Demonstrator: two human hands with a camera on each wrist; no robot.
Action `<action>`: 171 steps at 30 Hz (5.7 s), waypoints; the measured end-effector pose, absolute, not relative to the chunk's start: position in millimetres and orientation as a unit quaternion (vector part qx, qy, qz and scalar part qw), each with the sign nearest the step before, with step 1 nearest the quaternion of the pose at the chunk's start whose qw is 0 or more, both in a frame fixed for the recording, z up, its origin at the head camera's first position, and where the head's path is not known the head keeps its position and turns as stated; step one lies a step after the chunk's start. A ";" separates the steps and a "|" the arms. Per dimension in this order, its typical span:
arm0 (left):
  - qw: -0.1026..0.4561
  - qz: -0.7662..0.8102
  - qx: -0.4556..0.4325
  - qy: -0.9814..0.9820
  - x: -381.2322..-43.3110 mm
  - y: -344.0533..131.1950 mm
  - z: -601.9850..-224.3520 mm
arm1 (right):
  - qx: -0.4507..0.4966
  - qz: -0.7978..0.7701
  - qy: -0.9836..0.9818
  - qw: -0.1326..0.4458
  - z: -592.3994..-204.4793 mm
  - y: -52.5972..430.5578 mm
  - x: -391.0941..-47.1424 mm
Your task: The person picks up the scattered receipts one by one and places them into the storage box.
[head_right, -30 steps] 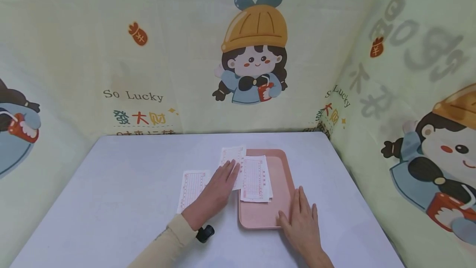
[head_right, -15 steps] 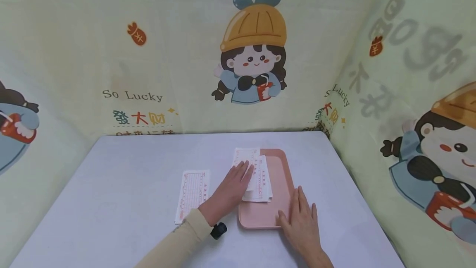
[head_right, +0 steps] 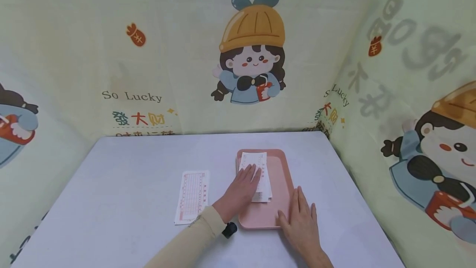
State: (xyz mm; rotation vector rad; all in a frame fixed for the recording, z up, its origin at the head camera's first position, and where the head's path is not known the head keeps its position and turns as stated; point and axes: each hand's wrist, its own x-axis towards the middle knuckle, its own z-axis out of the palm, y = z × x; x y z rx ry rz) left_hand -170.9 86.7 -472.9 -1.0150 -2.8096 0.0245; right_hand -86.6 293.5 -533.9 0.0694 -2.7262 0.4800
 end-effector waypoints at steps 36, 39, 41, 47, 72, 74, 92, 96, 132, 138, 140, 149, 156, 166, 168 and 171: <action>0.059 -0.060 -0.330 -0.940 -173.3 68.9 -476.8 | 0.013 0.189 -0.970 0.151 -517.0 295.1 -81.8; 0.050 -0.074 -0.322 -0.943 -171.9 59.5 -476.2 | 0.015 0.187 -0.970 0.155 -517.1 297.5 -81.1; 0.038 -0.087 -0.314 -0.945 -170.6 52.3 -476.2 | 0.015 0.188 -0.970 0.151 -518.2 298.6 -80.3; 0.008 -0.135 -0.289 -0.948 -163.6 26.6 -475.5 | 0.004 0.173 -0.975 0.138 -525.6 301.0 -78.4; 0.019 -0.218 -0.193 -0.956 -140.9 -55.8 -501.7 | -0.002 0.164 -0.977 0.133 -527.5 297.0 -82.7; 0.021 -0.220 -0.191 -0.956 -140.4 -58.8 -501.7 | 0.001 0.166 -0.976 0.139 -527.9 296.8 -83.3; -0.006 -0.227 -0.218 -0.949 -127.3 -74.8 -520.3 | -0.004 0.168 -0.977 0.130 -526.3 295.0 -85.1; 0.001 -0.218 -0.232 -0.948 -127.9 -76.0 -521.2 | -0.006 0.167 -0.978 0.128 -526.8 295.5 -85.7; -0.016 -0.173 -0.235 -0.956 -123.4 -76.5 -506.1 | -0.018 0.167 -0.981 0.101 -524.4 295.2 -83.3; -0.008 -0.157 -0.240 -0.958 -126.3 -75.4 -508.4 | -0.017 0.166 -0.980 0.105 -525.4 296.0 -84.5; -0.010 -0.148 -0.240 -0.959 -127.8 -75.0 -510.1 | -0.017 0.166 -0.980 0.107 -525.3 296.0 -84.6; -0.028 -0.116 -0.240 -0.963 -126.4 -76.0 -514.0 | -0.011 0.176 -0.979 0.103 -525.3 296.0 -84.6; 0.001 -0.090 -0.252 -0.964 -121.7 -77.0 -514.1 | -0.010 0.176 -0.979 0.107 -525.9 296.3 -85.6; 0.028 -0.096 -0.263 -0.959 -121.6 -76.3 -511.6 | -0.007 0.176 -0.978 0.113 -524.1 295.5 -86.3; 0.027 -0.096 -0.263 -0.960 -121.3 -76.3 -511.5 | -0.008 0.176 -0.978 0.110 -523.8 295.6 -86.1; 0.025 -0.096 -0.261 -0.960 -120.7 -76.7 -512.2 | -0.009 0.177 -0.978 0.107 -524.0 295.8 -85.8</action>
